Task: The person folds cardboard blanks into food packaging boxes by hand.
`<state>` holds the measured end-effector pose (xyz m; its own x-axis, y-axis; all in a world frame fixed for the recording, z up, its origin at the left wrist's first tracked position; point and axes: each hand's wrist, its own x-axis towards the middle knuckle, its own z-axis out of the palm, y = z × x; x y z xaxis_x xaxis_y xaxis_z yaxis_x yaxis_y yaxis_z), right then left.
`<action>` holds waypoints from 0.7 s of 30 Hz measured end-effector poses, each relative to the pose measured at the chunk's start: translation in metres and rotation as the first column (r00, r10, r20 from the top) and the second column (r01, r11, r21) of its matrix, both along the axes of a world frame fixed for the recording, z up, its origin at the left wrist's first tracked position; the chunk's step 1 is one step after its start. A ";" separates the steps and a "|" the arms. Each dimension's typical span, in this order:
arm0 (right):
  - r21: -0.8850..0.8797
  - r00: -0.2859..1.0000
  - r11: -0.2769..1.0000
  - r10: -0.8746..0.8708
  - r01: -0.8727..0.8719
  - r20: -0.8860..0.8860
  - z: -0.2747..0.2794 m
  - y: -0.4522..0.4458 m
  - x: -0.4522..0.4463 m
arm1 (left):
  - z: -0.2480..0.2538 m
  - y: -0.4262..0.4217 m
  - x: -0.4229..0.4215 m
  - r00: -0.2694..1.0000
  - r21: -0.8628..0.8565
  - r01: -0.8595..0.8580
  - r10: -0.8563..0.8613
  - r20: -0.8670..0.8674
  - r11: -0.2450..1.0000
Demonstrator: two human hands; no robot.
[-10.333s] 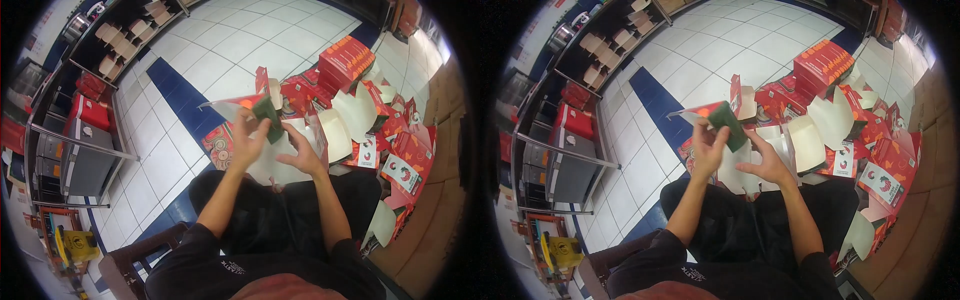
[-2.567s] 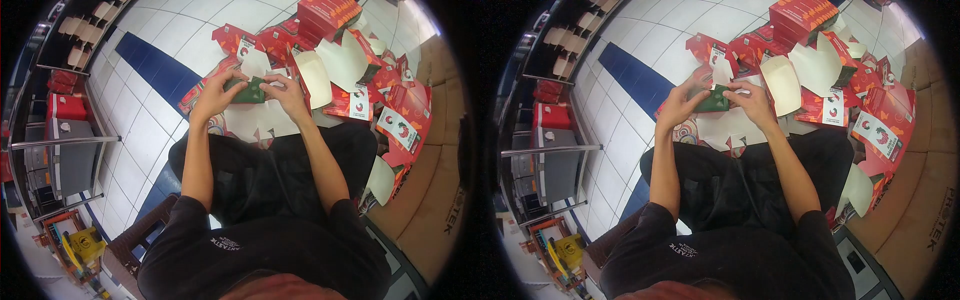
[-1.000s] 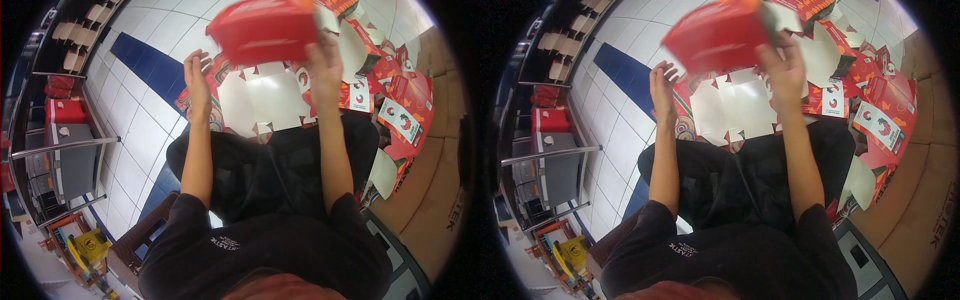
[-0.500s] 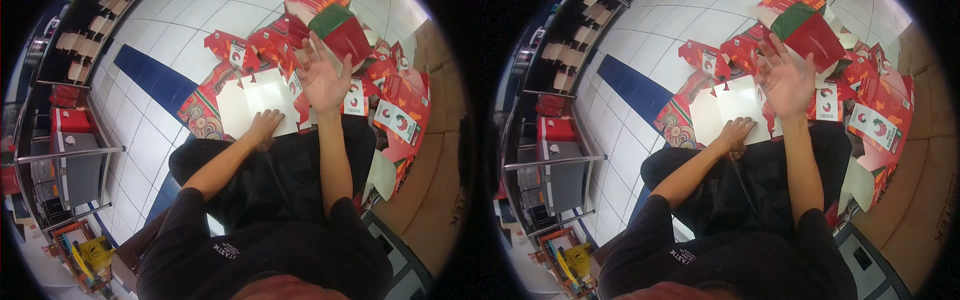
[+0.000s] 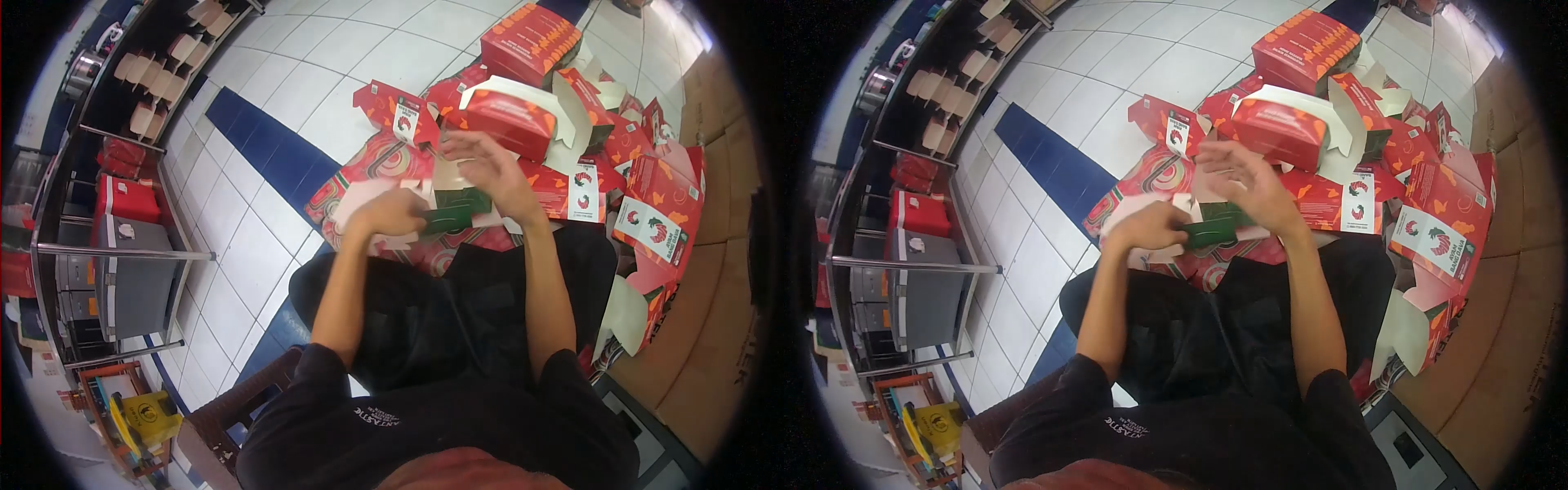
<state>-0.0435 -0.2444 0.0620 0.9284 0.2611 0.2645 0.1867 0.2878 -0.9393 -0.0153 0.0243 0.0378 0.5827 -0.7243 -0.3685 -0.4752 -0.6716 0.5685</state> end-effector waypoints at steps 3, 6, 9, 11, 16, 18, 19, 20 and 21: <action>-0.076 0.993 0.992 0.106 -0.102 0.055 -0.001 0.008 -0.005 | 0.051 0.038 -0.010 0.959 -0.170 -0.164 0.117 -0.259 0.972; -0.176 0.965 0.954 0.254 -0.241 0.059 0.004 0.009 -0.007 | 0.072 0.061 -0.020 0.867 -0.301 -0.428 0.293 -0.403 0.852; 0.258 0.907 0.897 0.400 -0.359 -0.129 0.006 0.007 -0.006 | 0.062 0.080 -0.008 0.836 -0.402 -0.524 0.362 -0.412 0.751; 0.194 0.968 0.958 0.234 -0.214 -0.086 0.006 0.010 -0.005 | 0.059 0.083 -0.009 0.798 -0.402 -0.594 0.444 -0.408 0.697; -0.216 0.989 0.976 -0.046 0.015 -0.140 0.004 0.018 -0.006 | 0.086 0.081 -0.019 0.797 -0.432 -0.597 0.559 -0.227 0.676; -0.189 0.987 0.981 -0.070 0.042 -0.147 0.006 0.026 -0.009 | 0.117 0.079 -0.041 0.797 -0.381 -0.576 0.600 -0.068 0.723; -0.224 0.992 0.974 -0.062 0.035 -0.113 0.002 0.027 -0.008 | 0.135 0.076 -0.054 0.800 -0.347 -0.553 0.599 0.033 0.758; -0.259 0.995 0.966 -0.051 0.028 -0.084 -0.004 0.028 -0.007 | 0.147 0.073 -0.067 0.814 -0.359 -0.503 0.571 0.111 0.786; -0.196 0.991 0.979 0.040 -0.065 -0.128 -0.012 0.027 -0.004 | 0.160 0.068 -0.082 0.820 -0.364 -0.454 0.541 0.186 0.813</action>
